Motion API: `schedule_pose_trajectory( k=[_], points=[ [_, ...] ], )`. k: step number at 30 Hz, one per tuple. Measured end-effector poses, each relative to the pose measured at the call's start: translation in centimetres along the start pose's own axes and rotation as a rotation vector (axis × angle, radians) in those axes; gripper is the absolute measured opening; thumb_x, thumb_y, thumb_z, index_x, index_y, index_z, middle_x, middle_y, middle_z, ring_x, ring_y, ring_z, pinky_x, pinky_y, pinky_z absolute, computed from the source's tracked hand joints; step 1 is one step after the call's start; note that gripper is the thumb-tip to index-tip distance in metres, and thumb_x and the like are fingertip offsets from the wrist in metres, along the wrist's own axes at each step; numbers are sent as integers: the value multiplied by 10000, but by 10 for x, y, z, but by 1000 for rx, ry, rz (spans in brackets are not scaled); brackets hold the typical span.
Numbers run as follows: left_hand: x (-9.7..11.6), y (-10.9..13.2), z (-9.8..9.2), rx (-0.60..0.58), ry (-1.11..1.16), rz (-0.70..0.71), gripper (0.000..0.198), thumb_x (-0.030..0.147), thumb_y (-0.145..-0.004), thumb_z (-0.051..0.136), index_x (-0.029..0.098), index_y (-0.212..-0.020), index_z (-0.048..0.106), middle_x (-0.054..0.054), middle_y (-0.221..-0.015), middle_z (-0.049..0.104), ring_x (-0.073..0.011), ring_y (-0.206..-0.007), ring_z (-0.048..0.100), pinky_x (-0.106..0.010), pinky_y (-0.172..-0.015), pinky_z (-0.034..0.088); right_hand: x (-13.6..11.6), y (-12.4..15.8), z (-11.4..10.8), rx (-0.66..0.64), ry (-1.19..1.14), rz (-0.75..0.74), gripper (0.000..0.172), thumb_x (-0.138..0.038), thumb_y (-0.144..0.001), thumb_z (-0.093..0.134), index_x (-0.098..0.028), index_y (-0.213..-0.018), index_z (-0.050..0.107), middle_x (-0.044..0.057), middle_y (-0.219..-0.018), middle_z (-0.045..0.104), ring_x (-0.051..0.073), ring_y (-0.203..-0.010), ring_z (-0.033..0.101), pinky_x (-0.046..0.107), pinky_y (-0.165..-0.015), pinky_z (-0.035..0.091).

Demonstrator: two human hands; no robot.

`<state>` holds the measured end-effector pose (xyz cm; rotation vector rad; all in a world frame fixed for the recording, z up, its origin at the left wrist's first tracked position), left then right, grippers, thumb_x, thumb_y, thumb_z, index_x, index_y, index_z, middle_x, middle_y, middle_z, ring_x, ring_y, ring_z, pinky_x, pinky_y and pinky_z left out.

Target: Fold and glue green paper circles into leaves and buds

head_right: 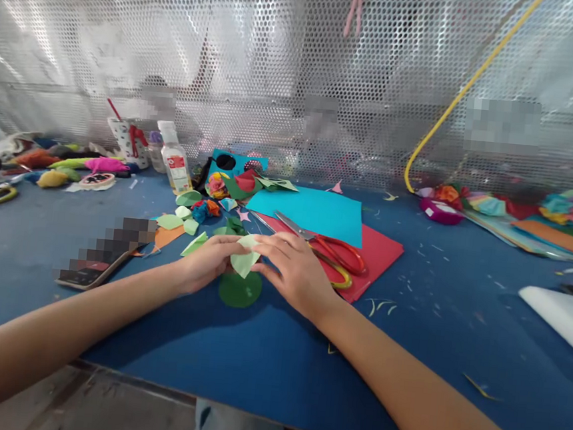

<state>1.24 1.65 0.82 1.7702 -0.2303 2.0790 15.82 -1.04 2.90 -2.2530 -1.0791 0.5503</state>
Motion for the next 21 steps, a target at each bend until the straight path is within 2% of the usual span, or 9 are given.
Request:
schedule_pose_trajectory(
  k=[3,9,12,17,21],
  points=[
    [1,3,3,-6,37,-14,229,204,-690,602,123,-896,660,-30,-691,625,-101,-589,535,-207,-565,428,0,1,-2,-30,29,-82,230,-234,-853,494,-214,-1079,537,38,-1024,634,199,-994,509,384,-870,408],
    [4,5,9,-41,65,2,271,204,-713,593,135,-971,639,-35,-729,626,-97,-609,535,-201,-577,437,-3,5,-10,1,221,-172,232,-140,-847,475,-227,-1025,595,42,-917,637,199,-898,523,356,-781,428],
    [4,5,10,-61,72,24,298,208,-717,593,111,-996,631,-64,-769,643,-107,-621,551,-210,-589,444,-4,7,-14,41,183,-205,173,-141,-839,489,-207,-931,620,48,-887,625,184,-871,536,332,-749,451],
    [0,4,10,-63,39,-2,378,188,-673,666,134,-1041,601,-56,-783,649,-127,-648,591,-244,-634,463,-5,10,-18,54,29,-250,158,-96,-831,484,-167,-922,592,66,-942,591,145,-879,544,277,-734,488],
    [0,4,10,-59,24,38,307,226,-654,694,126,-938,634,-40,-754,656,-125,-641,598,-242,-631,466,-6,10,-17,51,22,-289,120,-131,-808,538,-167,-903,603,79,-948,580,166,-899,542,303,-756,491]
  ],
)
Point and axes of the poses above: each hand's wrist, its own y-axis away from the middle knuckle, its own z-axis out of the palm, x = y × z, the point moved 4 cm from there along -y, towards the middle knuckle
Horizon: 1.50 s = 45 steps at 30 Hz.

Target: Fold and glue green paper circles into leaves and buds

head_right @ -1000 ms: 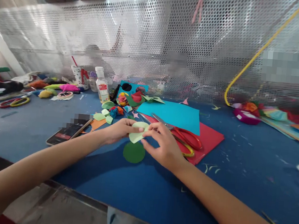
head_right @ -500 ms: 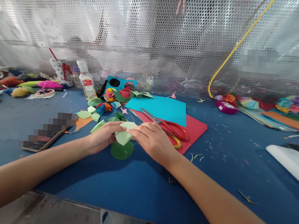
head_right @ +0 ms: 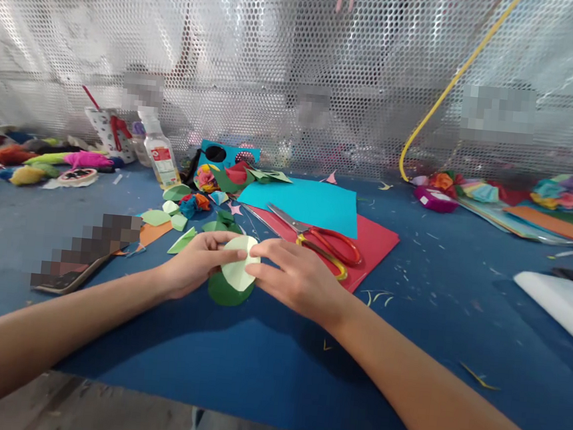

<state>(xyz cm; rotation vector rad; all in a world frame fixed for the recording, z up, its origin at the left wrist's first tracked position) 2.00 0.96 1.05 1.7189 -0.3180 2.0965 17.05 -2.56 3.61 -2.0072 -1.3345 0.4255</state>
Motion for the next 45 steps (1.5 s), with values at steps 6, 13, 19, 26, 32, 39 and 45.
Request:
schedule_pose_trajectory(
  k=[6,13,19,26,32,39,45],
  points=[
    [2,0,-2,39,-42,78,224,229,-668,685,121,-859,641,-27,-718,667,-101,-595,595,-202,-576,474,6,-3,4,97,-164,224,26,-210,-745,634,-193,-762,624,77,-988,568,188,-907,558,342,-769,488],
    [4,1,2,-47,-128,144,289,334,-725,621,139,-938,646,-41,-838,670,-122,-707,604,-216,-617,513,21,4,16,211,-660,840,181,-325,-695,663,-186,-684,547,40,-868,611,162,-745,605,277,-620,520],
    [-1,2,5,-50,-212,159,296,257,-668,685,135,-931,623,-3,-726,665,-81,-625,599,-194,-640,518,21,7,17,222,-738,960,210,-331,-668,681,-192,-767,559,6,-751,611,136,-659,587,252,-584,488],
    [1,2,6,-36,-311,146,268,306,-697,650,121,-891,636,-29,-759,672,-126,-689,626,-217,-627,533,20,7,18,228,-768,978,204,-309,-679,674,-195,-802,558,6,-769,621,134,-676,596,247,-593,480],
    [1,2,6,-48,-326,149,261,310,-711,637,131,-901,637,-26,-770,672,-124,-700,624,-202,-619,532,19,7,17,233,-769,968,189,-239,-667,688,-195,-805,567,-1,-781,627,123,-681,598,232,-606,486],
    [-1,1,7,-85,-415,111,191,275,-709,637,117,-815,650,-18,-711,660,-111,-657,608,-191,-603,512,18,6,16,221,-729,952,179,-274,-682,673,-191,-797,564,10,-788,633,136,-703,606,251,-628,501],
    [2,4,6,-73,-464,146,166,269,-727,620,117,-792,639,-25,-698,664,-106,-616,602,-187,-570,473,16,6,18,170,-777,964,227,-274,-673,679,-198,-849,558,14,-808,647,154,-731,625,265,-640,512]
  ],
)
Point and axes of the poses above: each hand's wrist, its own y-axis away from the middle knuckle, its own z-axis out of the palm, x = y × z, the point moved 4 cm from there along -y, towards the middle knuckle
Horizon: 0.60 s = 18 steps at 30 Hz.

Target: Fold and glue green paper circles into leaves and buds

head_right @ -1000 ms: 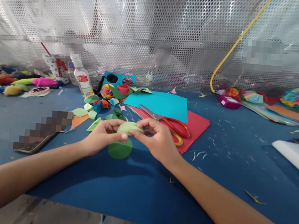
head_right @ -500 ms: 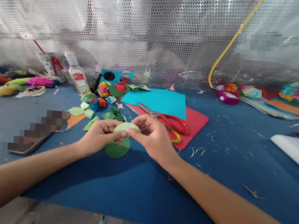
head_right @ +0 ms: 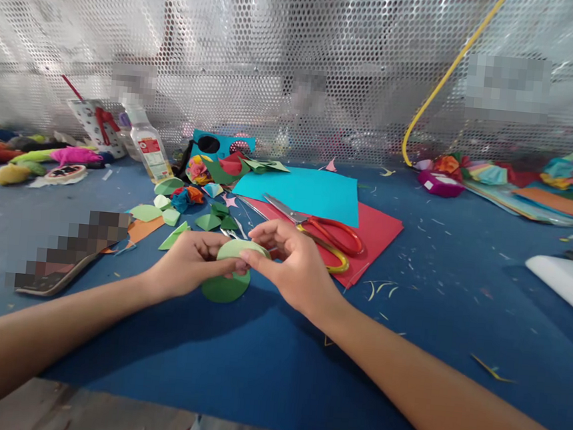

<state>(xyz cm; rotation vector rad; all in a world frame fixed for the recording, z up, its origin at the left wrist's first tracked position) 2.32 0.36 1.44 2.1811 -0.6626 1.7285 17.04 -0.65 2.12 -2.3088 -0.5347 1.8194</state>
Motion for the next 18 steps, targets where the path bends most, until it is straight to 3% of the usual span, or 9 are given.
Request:
schedule_pose_trajectory(
  k=[6,11,18],
  points=[
    [1,1,-5,108,42,32,253,296,-690,664,136,-858,566,10,-605,616,-77,-483,537,-157,-425,369,3,3,8,-80,-114,54,289,-295,-679,676,-223,-943,581,25,-887,667,191,-803,641,324,-703,532],
    [3,0,-6,103,-8,40,256,308,-714,642,126,-879,567,-25,-670,656,-115,-582,601,-182,-503,439,8,1,3,21,-98,76,434,-268,-632,714,-238,-1045,583,9,-804,686,187,-746,646,330,-689,521],
    [9,-3,-4,87,35,44,304,305,-715,642,122,-957,609,-47,-743,693,-150,-714,650,-210,-624,515,5,-1,3,96,-283,153,609,-279,-636,711,-260,-1201,484,-22,-709,677,165,-702,639,330,-701,510]
  ],
)
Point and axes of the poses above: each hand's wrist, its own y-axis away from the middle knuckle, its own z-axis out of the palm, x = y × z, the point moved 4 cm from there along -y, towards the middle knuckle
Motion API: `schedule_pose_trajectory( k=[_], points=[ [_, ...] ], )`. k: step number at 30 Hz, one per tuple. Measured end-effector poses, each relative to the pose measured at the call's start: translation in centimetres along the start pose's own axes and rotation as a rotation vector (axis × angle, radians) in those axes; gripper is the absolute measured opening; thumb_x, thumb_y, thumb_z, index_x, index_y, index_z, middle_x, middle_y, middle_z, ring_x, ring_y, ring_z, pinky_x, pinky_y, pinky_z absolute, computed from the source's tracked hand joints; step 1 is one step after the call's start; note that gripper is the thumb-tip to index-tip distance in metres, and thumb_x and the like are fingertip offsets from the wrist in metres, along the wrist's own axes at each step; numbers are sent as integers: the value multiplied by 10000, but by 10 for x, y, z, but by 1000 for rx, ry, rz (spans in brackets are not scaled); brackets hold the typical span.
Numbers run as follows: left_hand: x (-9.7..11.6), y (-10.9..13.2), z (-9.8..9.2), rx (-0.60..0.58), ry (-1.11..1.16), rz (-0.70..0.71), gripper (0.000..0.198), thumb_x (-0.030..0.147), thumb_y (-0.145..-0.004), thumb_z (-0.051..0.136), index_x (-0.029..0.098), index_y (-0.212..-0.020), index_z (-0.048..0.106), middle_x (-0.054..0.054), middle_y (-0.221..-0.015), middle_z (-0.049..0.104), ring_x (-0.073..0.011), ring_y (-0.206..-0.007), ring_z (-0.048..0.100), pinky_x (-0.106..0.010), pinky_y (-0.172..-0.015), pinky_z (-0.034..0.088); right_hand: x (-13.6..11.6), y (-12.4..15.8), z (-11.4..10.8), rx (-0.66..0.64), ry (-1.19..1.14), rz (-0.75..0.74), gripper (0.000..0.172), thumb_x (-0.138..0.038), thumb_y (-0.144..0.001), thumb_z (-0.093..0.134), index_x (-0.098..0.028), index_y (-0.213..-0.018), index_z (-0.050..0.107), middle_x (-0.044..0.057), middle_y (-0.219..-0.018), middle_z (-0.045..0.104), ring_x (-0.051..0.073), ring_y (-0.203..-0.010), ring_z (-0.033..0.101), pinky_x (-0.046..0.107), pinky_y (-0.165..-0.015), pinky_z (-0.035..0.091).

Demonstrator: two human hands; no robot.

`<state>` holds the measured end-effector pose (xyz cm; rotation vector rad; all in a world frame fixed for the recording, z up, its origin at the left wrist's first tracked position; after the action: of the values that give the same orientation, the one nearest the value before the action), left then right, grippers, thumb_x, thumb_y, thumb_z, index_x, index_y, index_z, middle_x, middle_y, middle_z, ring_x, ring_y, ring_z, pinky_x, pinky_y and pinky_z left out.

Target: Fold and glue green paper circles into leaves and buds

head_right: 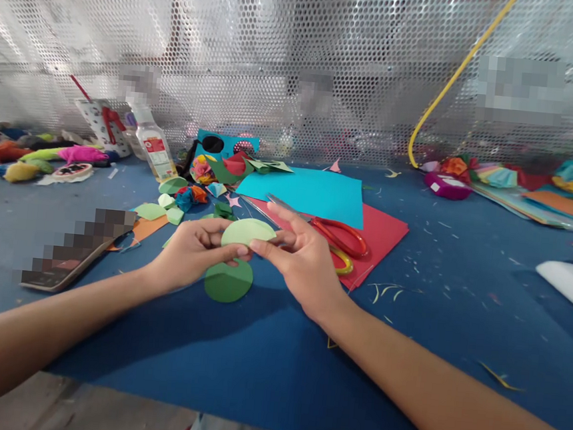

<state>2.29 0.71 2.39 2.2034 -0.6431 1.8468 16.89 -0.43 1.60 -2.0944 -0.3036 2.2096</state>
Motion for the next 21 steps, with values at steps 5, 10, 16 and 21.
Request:
schedule_pose_trajectory(
  k=[5,10,16,21],
  points=[
    [2,2,-11,60,-23,-23,344,331,-706,644,122,-979,628,-74,-811,706,-195,-788,657,-251,-640,534,-7,-8,-23,207,-29,-60,413,-258,-652,692,-262,-1049,580,-20,-753,656,153,-715,625,301,-665,514],
    [0,-1,-25,156,15,5,424,330,-711,640,106,-1062,562,-93,-815,706,-199,-806,655,-271,-670,526,-7,-14,-35,258,-15,-85,421,-253,-646,696,-270,-1045,563,-22,-758,655,161,-728,627,317,-682,519],
    [-16,-1,-4,-191,68,-71,425,283,-659,688,112,-1034,583,-99,-862,695,-196,-796,654,-254,-649,518,-3,-2,-7,-62,166,-64,531,-307,-674,682,-225,-1169,510,27,-797,677,202,-764,637,354,-709,514],
    [-15,0,-1,-162,80,-106,304,348,-713,628,91,-871,663,-117,-874,694,-189,-809,655,-241,-653,526,-2,-2,-11,53,110,-7,662,-325,-629,715,-259,-1235,455,-9,-723,672,202,-719,633,373,-697,514]
  ],
)
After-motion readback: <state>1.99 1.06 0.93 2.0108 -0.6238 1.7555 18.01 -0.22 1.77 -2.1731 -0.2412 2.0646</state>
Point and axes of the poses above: each hand's wrist, its own y-axis away from the middle knuckle, its own z-axis out of the palm, x = y × z, the point moved 4 cm from there along -y, towards the middle knuckle
